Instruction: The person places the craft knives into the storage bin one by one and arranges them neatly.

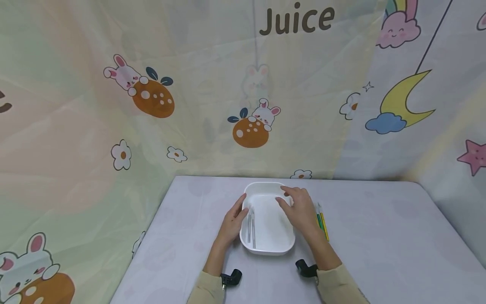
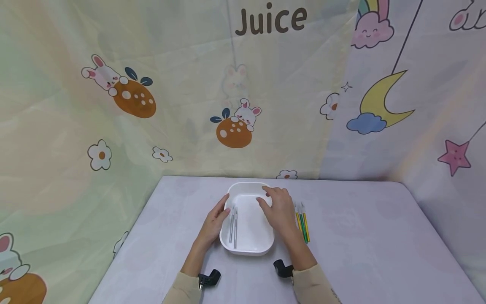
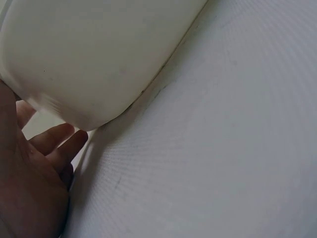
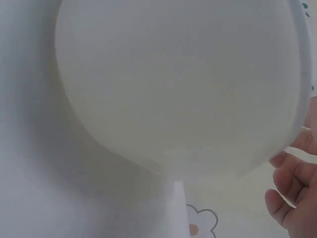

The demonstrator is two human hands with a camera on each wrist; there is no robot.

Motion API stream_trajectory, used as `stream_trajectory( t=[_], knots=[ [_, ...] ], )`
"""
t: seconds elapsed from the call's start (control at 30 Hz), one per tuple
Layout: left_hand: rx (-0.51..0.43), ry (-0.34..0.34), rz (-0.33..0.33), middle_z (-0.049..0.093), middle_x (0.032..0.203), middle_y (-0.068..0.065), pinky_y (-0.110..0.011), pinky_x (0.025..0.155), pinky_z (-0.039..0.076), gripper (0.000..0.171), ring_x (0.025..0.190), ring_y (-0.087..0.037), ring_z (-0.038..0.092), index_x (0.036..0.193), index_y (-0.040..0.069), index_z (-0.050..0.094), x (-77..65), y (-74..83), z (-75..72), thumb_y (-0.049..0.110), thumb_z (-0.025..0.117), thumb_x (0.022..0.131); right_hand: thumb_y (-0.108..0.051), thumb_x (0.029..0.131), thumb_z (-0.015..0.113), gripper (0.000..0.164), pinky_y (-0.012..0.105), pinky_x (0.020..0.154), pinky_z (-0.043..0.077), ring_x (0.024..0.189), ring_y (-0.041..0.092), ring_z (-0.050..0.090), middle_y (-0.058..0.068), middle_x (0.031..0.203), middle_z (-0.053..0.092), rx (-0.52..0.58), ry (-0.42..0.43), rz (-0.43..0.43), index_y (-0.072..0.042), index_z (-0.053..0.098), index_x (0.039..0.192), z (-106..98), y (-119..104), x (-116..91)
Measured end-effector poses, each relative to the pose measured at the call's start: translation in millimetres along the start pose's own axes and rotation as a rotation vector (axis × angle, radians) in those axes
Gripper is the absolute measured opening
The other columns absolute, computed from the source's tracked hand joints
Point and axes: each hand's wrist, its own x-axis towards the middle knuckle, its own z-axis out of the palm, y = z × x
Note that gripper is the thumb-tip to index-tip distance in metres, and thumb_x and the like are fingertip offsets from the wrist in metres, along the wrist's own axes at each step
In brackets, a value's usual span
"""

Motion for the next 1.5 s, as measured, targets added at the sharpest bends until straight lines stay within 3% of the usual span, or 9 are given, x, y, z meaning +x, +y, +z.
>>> stream_trajectory(
  t=[0.73, 1.5],
  knots=[
    [-0.008, 0.015, 0.012, 0.032, 0.171, 0.004, -0.044, 0.132, 0.02, 0.052, 0.16, -0.019, 0.024, 0.161, 0.032, 0.038, -0.9, 0.7, 1.4, 0.028, 0.05, 0.11, -0.032, 0.098, 0.072, 0.048, 0.044, 0.08, 0.057, 0.108, 0.034, 0.058, 0.018, 0.124, 0.069, -0.015, 0.014, 0.11, -0.008, 0.066, 0.139, -19.0, 23.5, 3.7],
    [-0.006, 0.015, -0.007, 0.032, 0.169, 0.01, -0.041, 0.132, 0.022, 0.052, 0.159, -0.017, 0.025, 0.16, 0.034, 0.039, -1.0, 2.6, 1.2, 0.031, 0.051, 0.11, -0.032, 0.101, 0.069, 0.053, 0.058, 0.094, 0.059, 0.119, 0.041, 0.06, 0.024, 0.137, 0.06, -0.028, -0.086, 0.202, -0.008, 0.058, 0.147, -26.3, 46.2, 4.1]
  ],
)
